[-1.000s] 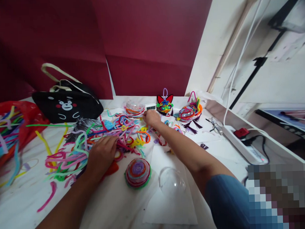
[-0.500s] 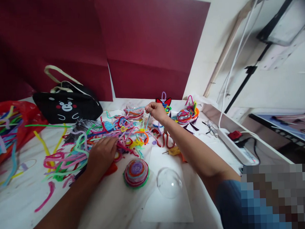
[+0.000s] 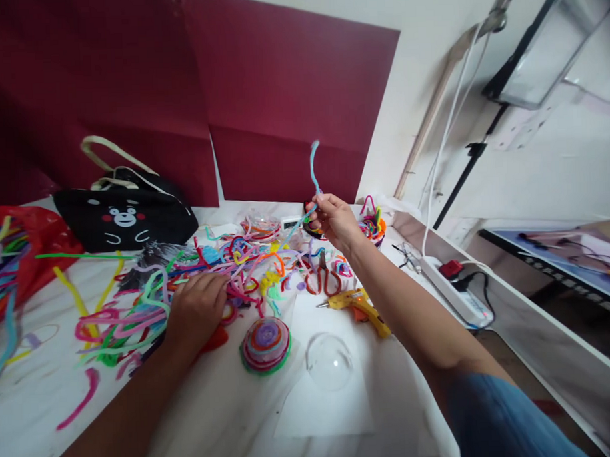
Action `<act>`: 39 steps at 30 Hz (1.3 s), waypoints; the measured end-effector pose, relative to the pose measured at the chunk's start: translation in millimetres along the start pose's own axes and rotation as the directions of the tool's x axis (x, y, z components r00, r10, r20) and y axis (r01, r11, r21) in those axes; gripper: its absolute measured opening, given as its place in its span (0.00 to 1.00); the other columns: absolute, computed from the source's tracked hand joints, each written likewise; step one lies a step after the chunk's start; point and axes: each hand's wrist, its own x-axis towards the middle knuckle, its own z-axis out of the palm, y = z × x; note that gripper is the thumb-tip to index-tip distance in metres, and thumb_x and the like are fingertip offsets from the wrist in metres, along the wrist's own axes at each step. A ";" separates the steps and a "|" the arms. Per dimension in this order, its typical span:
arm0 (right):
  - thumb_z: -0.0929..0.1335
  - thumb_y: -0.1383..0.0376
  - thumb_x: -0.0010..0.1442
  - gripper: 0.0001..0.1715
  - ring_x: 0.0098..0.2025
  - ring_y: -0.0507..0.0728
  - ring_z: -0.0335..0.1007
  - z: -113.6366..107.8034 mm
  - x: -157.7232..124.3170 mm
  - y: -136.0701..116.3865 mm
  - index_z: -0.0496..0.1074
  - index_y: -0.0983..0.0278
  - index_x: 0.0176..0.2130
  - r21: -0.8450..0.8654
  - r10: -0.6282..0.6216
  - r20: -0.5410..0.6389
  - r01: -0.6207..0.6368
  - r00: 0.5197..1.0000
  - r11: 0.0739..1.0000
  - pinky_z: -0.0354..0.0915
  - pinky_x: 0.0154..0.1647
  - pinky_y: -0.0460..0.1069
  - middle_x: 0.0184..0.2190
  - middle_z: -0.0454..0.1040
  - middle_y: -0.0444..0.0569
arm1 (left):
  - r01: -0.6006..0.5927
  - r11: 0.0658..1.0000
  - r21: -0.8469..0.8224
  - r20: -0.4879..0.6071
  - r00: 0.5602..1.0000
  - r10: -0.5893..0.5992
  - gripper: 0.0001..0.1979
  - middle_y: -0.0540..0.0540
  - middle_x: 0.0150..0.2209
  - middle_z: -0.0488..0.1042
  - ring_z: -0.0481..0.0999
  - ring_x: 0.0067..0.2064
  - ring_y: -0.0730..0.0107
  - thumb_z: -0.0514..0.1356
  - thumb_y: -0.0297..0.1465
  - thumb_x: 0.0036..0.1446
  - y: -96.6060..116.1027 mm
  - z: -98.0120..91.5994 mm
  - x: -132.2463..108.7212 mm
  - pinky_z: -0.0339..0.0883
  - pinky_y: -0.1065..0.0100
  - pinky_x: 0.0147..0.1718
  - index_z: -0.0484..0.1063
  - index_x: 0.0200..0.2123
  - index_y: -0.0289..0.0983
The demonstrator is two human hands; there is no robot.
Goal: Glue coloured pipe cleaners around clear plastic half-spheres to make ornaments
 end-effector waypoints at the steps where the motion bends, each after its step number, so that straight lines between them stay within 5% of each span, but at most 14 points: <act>1: 0.68 0.66 0.63 0.08 0.21 0.46 0.64 -1.7 -2.2 -4.0 0.67 0.63 0.30 0.027 -0.006 -0.010 0.006 1.000 1.000 0.58 0.17 0.40 0.25 0.74 0.40 | -0.002 1.000 0.002 -0.006 1.000 0.002 0.15 0.38 0.42 0.80 0.76 0.46 0.50 0.50 0.31 0.67 0.6 -0.7 0.3 0.66 0.53 0.46 0.76 0.42 0.33; 10: 0.64 0.68 0.67 0.10 0.27 0.46 0.72 -24.3 -7.7 -39.2 0.66 0.61 0.31 0.231 -0.128 -0.225 0.181 0.966 0.956 0.70 0.31 0.40 0.27 0.76 0.39 | -0.047 0.999 -0.024 0.010 0.999 0.047 0.14 0.38 0.44 0.80 0.76 0.48 0.49 0.51 0.30 0.66 1.8 0.1 0.0 0.65 0.50 0.48 0.75 0.43 0.34; 18: 0.62 0.71 0.66 0.12 0.27 0.49 0.75 -27.4 -29.2 -16.7 0.67 0.63 0.31 0.189 0.022 -0.135 0.004 0.991 0.982 0.72 0.29 0.42 0.26 0.77 0.43 | 0.055 0.968 -0.244 -0.055 0.996 -0.070 0.14 0.37 0.44 0.80 0.77 0.49 0.51 0.51 0.34 0.67 12.1 -8.7 6.8 0.67 0.51 0.51 0.75 0.45 0.35; 23: 0.66 0.70 0.65 0.10 0.26 0.49 0.75 -12.5 -41.9 -10.1 0.67 0.63 0.30 0.196 0.092 -0.039 -0.083 0.995 0.977 0.72 0.31 0.43 0.27 0.78 0.43 | 0.303 0.799 -0.520 0.178 0.953 -0.245 0.20 0.41 0.54 0.76 0.76 0.54 0.51 0.56 0.41 0.61 43.3 -25.7 50.1 0.68 0.51 0.53 0.71 0.53 0.41; 27: 0.65 0.70 0.65 0.10 0.28 0.50 0.76 8.6 -48.7 -13.9 0.67 0.63 0.30 0.226 0.118 0.033 -0.122 0.992 0.967 0.73 0.33 0.44 0.27 0.78 0.43 | 0.257 0.694 -0.673 0.245 0.962 -0.118 0.35 0.36 0.61 0.69 0.69 0.61 0.49 0.61 0.43 0.54 78.1 -14.7 102.3 0.64 0.53 0.57 0.60 0.62 0.35; 29: 0.63 0.71 0.67 0.12 0.29 0.50 0.77 16.6 -51.4 -19.8 0.67 0.63 0.31 0.247 0.124 0.073 -0.138 0.990 0.959 0.73 0.33 0.43 0.28 0.78 0.43 | 0.235 0.699 -0.675 0.253 0.964 -0.080 0.32 0.36 0.55 0.75 0.74 0.55 0.50 0.61 0.41 0.53 91.7 -2.6 121.7 0.67 0.54 0.53 0.64 0.59 0.34; 31: 0.61 0.72 0.67 0.13 0.29 0.49 0.77 18.6 -52.7 -27.9 0.67 0.63 0.31 0.264 0.102 0.095 -0.124 0.990 0.957 0.73 0.33 0.42 0.27 0.78 0.43 | 0.224 0.703 -0.675 0.279 0.960 -0.039 0.19 0.40 0.39 0.80 0.79 0.42 0.52 0.57 0.39 0.55 98.9 8.9 133.5 0.70 0.56 0.46 0.73 0.46 0.34; 33: 0.60 0.73 0.67 0.14 0.29 0.49 0.77 13.1 -52.8 -36.3 0.67 0.63 0.31 0.263 0.068 0.082 -0.088 0.994 0.961 0.73 0.32 0.42 0.27 0.78 0.43 | 0.223 0.695 -0.684 0.301 0.954 -0.010 0.16 0.45 0.28 0.77 0.78 0.33 0.57 0.53 0.39 0.58 99.0 16.7 138.5 0.70 0.58 0.40 0.75 0.38 0.35; 39: 0.68 0.68 0.63 0.07 0.24 0.48 0.75 -30.3 -59.4 -41.4 0.68 0.63 0.32 0.236 0.151 -0.093 -0.125 0.984 0.964 0.72 0.25 0.41 0.26 0.77 0.41 | 0.251 0.609 -0.753 0.393 0.913 0.109 0.23 0.53 0.20 0.65 0.66 0.22 0.68 0.48 0.44 0.63 86.8 8.3 128.8 0.63 0.68 0.24 0.71 0.51 0.36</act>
